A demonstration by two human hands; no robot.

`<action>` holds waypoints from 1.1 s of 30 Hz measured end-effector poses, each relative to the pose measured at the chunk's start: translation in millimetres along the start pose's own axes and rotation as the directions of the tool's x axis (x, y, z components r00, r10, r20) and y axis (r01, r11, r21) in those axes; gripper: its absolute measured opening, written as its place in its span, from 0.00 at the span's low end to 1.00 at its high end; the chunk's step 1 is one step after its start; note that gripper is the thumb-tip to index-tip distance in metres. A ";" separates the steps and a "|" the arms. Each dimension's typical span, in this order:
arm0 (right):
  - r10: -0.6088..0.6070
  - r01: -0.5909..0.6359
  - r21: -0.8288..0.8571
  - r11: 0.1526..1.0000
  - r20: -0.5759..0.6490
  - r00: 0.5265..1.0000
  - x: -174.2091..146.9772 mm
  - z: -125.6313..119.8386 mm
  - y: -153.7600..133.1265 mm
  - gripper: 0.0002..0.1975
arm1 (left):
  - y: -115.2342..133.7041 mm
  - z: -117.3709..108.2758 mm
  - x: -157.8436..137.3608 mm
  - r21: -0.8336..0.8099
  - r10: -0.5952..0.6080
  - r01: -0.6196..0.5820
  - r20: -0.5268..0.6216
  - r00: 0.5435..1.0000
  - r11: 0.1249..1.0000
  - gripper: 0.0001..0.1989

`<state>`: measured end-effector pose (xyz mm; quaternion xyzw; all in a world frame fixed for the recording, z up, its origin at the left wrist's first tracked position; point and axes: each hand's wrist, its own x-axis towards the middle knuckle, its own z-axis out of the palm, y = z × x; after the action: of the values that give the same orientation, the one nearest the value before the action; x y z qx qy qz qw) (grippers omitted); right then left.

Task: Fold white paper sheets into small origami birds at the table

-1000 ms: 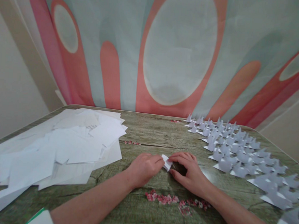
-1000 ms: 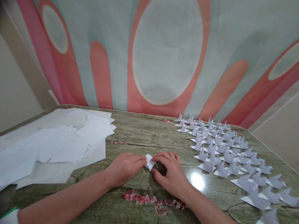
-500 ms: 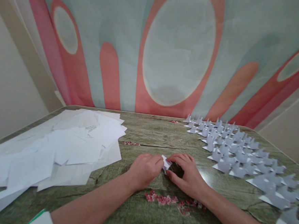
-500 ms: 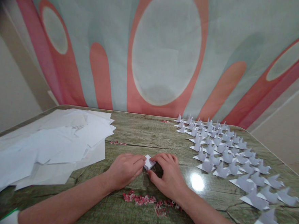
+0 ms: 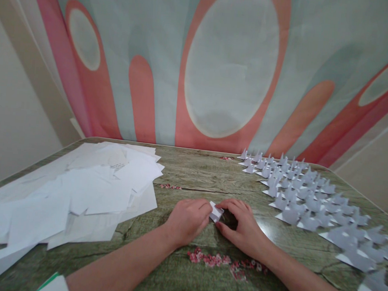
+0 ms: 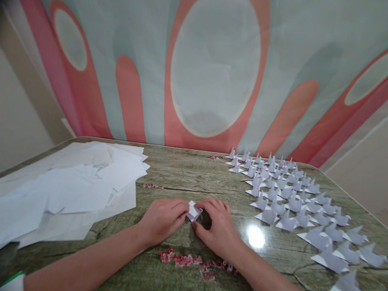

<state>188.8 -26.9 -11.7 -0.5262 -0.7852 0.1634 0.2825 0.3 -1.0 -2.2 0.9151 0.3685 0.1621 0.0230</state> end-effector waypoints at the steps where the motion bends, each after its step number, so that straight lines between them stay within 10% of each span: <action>1: 0.001 -0.001 0.000 1.000 0.000 1.000 0.1 -0.1 -0.2 0.15 | -0.1 -0.1 0.4 -0.035 -0.009 0.009 -0.004 1.000 0.999 0.06; 14: -0.011 0.011 -0.006 1.000 -0.017 1.000 0.1 1.5 0.3 0.14 | -3.7 0.5 7.2 -0.357 -0.145 0.121 -0.042 0.989 0.926 0.13; 33: 0.073 -0.082 -0.166 0.983 -0.058 0.996 3.5 6.3 -2.9 0.06 | 3.7 7.6 13.0 -0.221 -0.284 0.279 0.008 0.959 0.935 0.09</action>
<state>181.8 -24.6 -14.1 -0.5824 -0.7676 0.0936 0.2509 14.0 5.8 -5.2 0.8427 0.4757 0.2081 0.1424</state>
